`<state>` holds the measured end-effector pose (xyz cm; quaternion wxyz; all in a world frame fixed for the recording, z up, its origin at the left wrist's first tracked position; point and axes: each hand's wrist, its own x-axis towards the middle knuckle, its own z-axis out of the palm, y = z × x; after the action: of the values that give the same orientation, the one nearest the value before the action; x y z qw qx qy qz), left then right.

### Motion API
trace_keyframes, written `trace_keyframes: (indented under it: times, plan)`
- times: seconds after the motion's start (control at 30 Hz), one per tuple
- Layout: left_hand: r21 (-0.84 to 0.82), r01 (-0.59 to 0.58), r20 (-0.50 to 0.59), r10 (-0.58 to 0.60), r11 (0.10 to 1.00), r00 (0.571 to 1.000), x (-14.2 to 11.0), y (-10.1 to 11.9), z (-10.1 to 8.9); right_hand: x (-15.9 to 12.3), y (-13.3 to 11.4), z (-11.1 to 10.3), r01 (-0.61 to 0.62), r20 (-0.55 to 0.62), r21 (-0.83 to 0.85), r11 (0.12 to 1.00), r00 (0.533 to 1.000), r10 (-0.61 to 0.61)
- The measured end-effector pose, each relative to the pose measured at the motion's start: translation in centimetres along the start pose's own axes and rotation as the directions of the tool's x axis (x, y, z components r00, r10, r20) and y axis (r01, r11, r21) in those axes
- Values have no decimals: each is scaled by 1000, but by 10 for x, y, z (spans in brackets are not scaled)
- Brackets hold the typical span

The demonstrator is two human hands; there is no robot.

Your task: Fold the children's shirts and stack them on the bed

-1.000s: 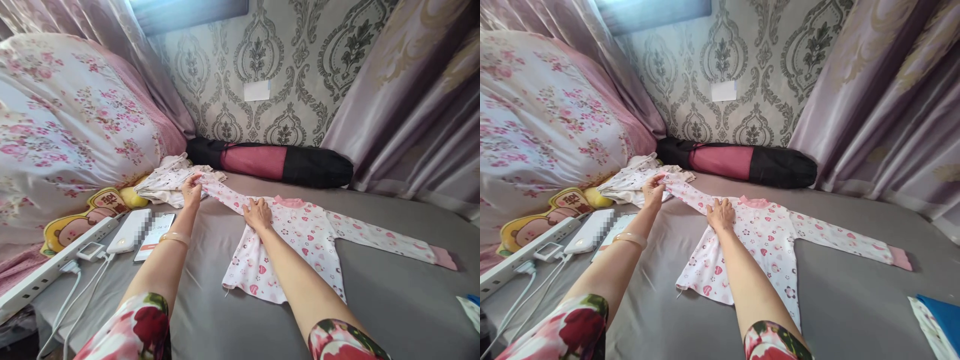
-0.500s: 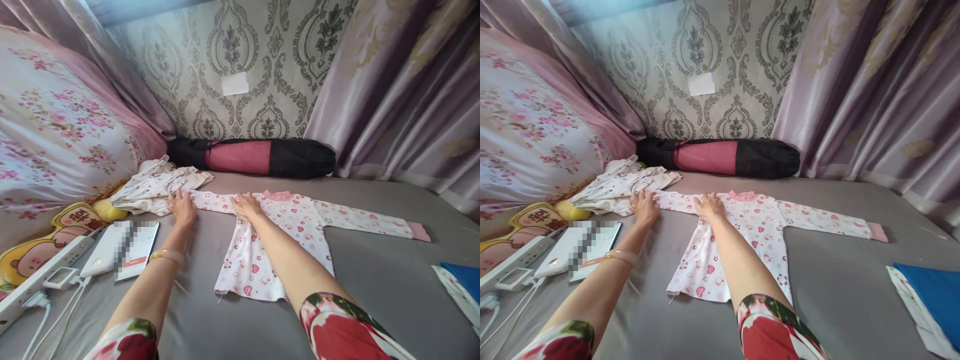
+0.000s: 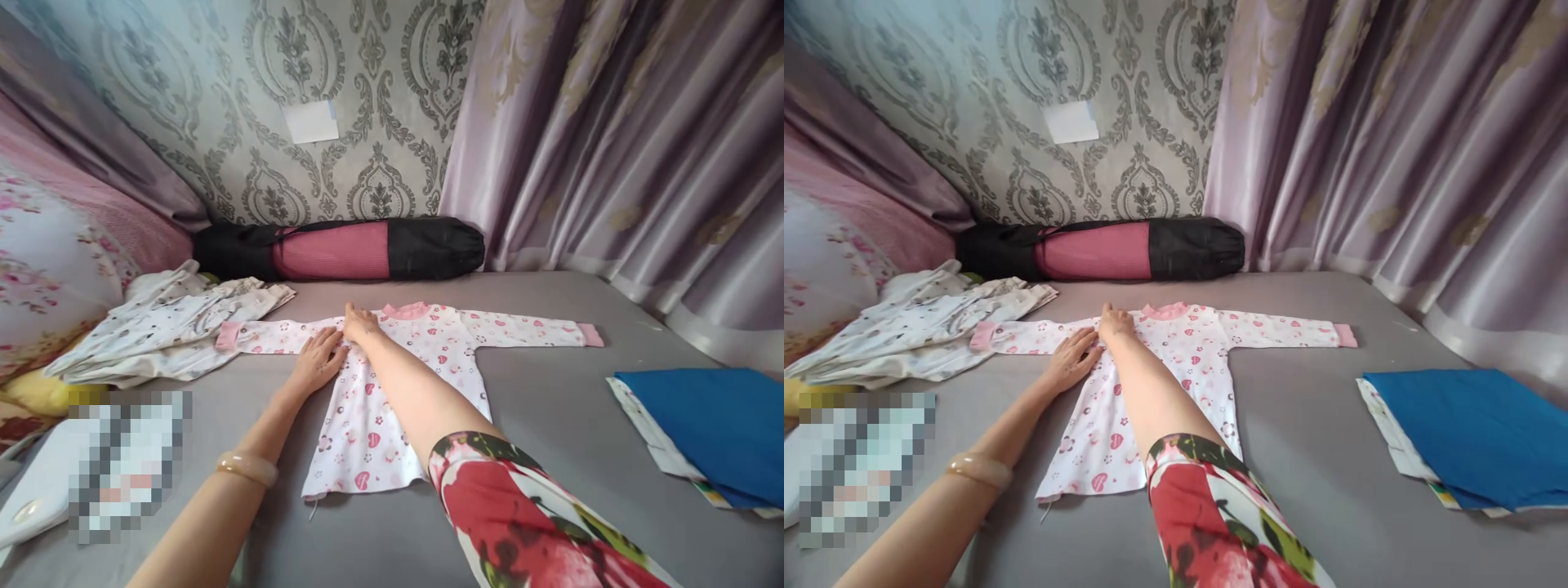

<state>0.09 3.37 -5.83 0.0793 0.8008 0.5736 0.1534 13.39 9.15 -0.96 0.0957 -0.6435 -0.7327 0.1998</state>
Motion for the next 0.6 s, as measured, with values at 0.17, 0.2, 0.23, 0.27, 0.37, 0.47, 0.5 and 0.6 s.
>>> trace_keyframes:
  times: [0.17, 0.2, 0.23, 0.27, 0.37, 0.47, 0.5, 0.6]
  plan:
    - [69, 69, 50, -72, 995, 996, -2, 6, -3, -4, -1, 9, -52, -76, -9, 999, 996, 51]
    - [73, 74, 54, -78, 995, 995, -2, 7, -4, -7, -2, 13, -63, -123, -3, 998, 991, 62]
    - [74, 78, 55, -82, 994, 995, -3, 8, -4, -9, -2, 17, -76, -169, 6, 997, 983, 76]
    - [72, 80, 53, -84, 994, 995, -3, 9, -4, -11, -3, 19, -90, -204, 15, 996, 975, 91]
    - [56, 94, 50, -97, 994, 994, -4, 10, -6, -16, 1, 20, -79, -195, 35, 996, 977, 84]
    - [70, 94, 48, -98, 993, 994, -5, 11, -6, -23, 14, 6, 30, -98, 65, 997, 995, -24]
    - [84, 87, 44, -91, 993, 995, -5, 11, -5, -27, 20, 0, 64, -73, 76, 995, 996, -59]
    - [123, 64, 33, -68, 990, 997, -4, 12, -4, -41, 41, -16, 141, -118, 19, 990, 983, -137]
